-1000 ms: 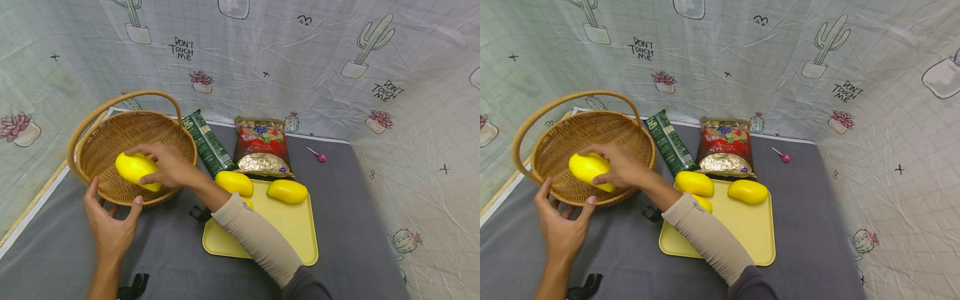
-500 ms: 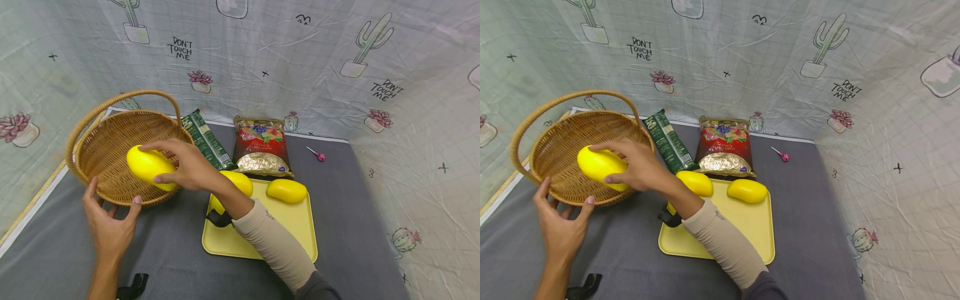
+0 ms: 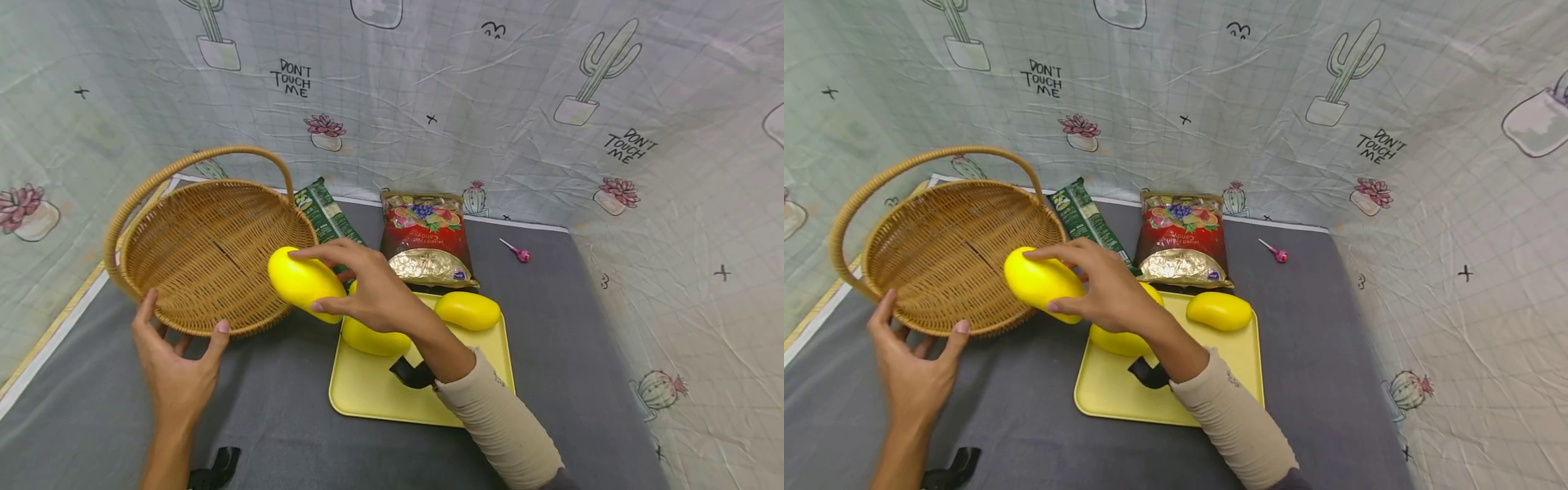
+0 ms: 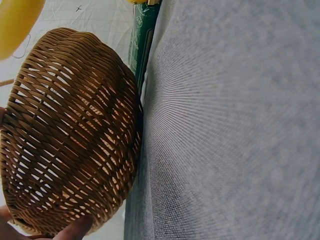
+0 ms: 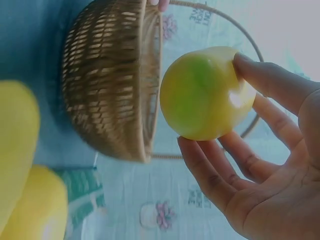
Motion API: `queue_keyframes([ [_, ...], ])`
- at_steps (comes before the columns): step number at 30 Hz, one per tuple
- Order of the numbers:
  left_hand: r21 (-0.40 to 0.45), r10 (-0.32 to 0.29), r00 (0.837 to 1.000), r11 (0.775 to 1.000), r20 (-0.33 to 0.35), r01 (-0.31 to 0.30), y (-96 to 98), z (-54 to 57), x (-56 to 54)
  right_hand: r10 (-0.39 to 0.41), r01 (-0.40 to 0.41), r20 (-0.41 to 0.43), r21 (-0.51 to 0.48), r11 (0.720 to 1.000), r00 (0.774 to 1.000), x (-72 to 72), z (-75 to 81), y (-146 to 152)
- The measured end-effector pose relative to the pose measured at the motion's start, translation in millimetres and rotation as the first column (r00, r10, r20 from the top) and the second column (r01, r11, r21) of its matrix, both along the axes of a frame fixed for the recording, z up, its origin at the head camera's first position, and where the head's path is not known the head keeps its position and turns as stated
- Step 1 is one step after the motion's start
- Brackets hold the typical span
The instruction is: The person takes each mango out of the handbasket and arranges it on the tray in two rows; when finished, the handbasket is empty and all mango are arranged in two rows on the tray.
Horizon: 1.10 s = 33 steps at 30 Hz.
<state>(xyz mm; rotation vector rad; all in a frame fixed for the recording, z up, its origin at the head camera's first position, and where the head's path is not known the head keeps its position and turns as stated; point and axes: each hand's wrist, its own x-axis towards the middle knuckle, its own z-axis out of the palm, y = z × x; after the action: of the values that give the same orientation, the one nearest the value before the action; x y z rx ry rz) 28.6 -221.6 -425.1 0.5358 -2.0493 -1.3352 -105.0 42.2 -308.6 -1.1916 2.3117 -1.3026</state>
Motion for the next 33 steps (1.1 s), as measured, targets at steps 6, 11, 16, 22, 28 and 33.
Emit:
queue_keyframes([
  [6,0.000,-0.003,1.000,1.000,0.001,0.003,-0.2,0.6,0.3,-0.045,0.047,0.049,-0.021,0.999,0.998,4.1,-8.5,32.7],
  [11,0.002,-0.006,1.000,1.000,-0.005,0.006,-0.7,0.5,-0.6,-0.088,0.089,0.043,-0.017,0.996,0.995,6.3,-15.9,60.2],
  [16,0.000,-0.006,1.000,1.000,-0.011,0.006,-1.3,-0.5,-1.3,-0.118,0.118,0.038,-0.015,0.993,0.992,9.2,-23.5,90.2],
  [22,-0.005,-0.003,1.000,1.000,-0.014,0.003,-2.0,0.6,-2.0,-0.212,0.211,0.021,0.035,0.977,0.977,15.0,-30.5,127.6],
  [28,0.000,0.006,1.000,1.000,0.002,-0.006,-3.8,6.1,-2.9,-0.268,0.269,-0.026,0.083,0.959,0.963,19.5,-40.1,161.7],
  [33,0.013,-0.003,1.000,1.000,0.008,0.003,-8.0,9.4,-4.9,-0.277,0.282,-0.058,0.148,0.948,0.959,23.6,-47.3,181.9],
])
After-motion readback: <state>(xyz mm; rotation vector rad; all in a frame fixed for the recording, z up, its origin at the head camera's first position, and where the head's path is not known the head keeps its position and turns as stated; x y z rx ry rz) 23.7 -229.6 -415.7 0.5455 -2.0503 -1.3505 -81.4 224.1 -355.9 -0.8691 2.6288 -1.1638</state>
